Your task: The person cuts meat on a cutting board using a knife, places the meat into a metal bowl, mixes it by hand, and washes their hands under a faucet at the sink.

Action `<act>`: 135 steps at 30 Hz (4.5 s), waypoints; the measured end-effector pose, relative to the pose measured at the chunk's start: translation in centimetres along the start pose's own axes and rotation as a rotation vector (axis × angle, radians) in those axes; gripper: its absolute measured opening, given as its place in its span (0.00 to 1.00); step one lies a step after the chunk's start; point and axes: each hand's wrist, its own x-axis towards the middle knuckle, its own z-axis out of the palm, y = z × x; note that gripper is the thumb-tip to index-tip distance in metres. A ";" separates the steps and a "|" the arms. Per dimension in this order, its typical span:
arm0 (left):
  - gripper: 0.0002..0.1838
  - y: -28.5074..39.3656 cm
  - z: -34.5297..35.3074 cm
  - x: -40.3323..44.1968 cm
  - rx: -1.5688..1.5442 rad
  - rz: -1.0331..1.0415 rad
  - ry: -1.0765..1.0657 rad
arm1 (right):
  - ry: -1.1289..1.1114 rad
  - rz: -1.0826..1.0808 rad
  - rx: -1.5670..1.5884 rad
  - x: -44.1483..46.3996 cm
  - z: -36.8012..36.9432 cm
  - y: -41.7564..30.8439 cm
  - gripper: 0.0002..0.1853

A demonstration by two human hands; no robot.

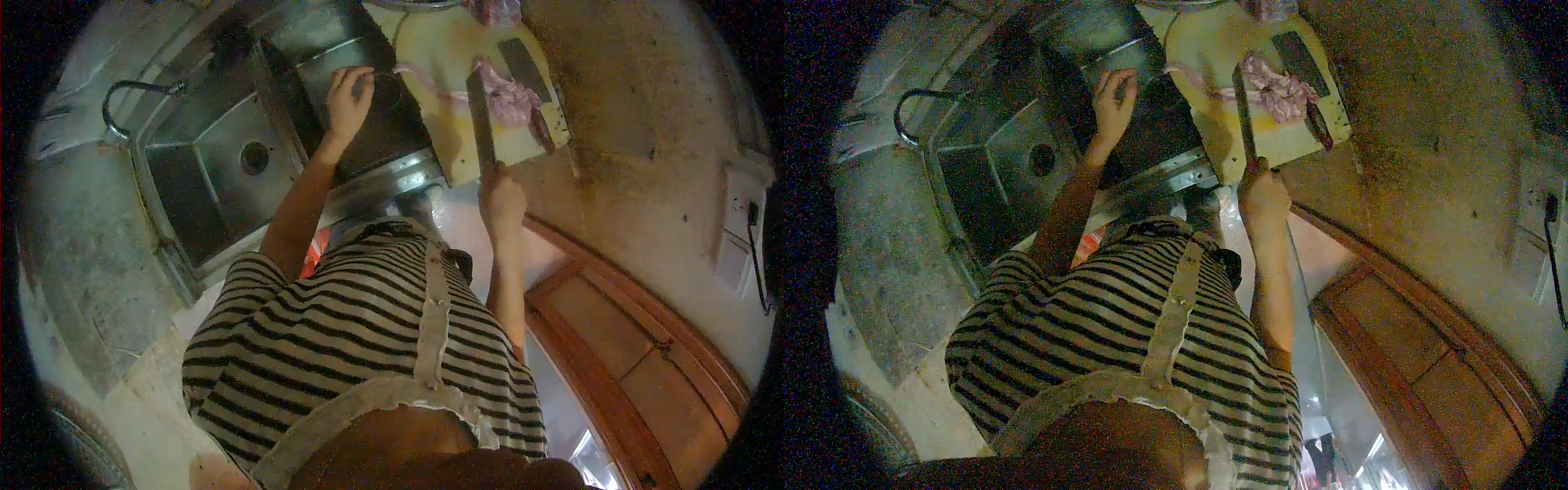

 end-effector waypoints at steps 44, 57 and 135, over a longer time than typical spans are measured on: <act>0.12 4.1 17.4 -2.8 0.294 0.549 -0.628 | -0.005 0.112 -0.093 3.8 1.8 9.6 0.18; 0.09 1.0 10.6 0.9 0.252 0.517 -0.639 | 0.037 0.018 -0.053 2.6 0.6 8.6 0.15; 0.05 -0.9 3.9 0.6 -0.059 0.071 -0.253 | -0.026 -0.124 0.015 3.1 4.3 0.6 0.17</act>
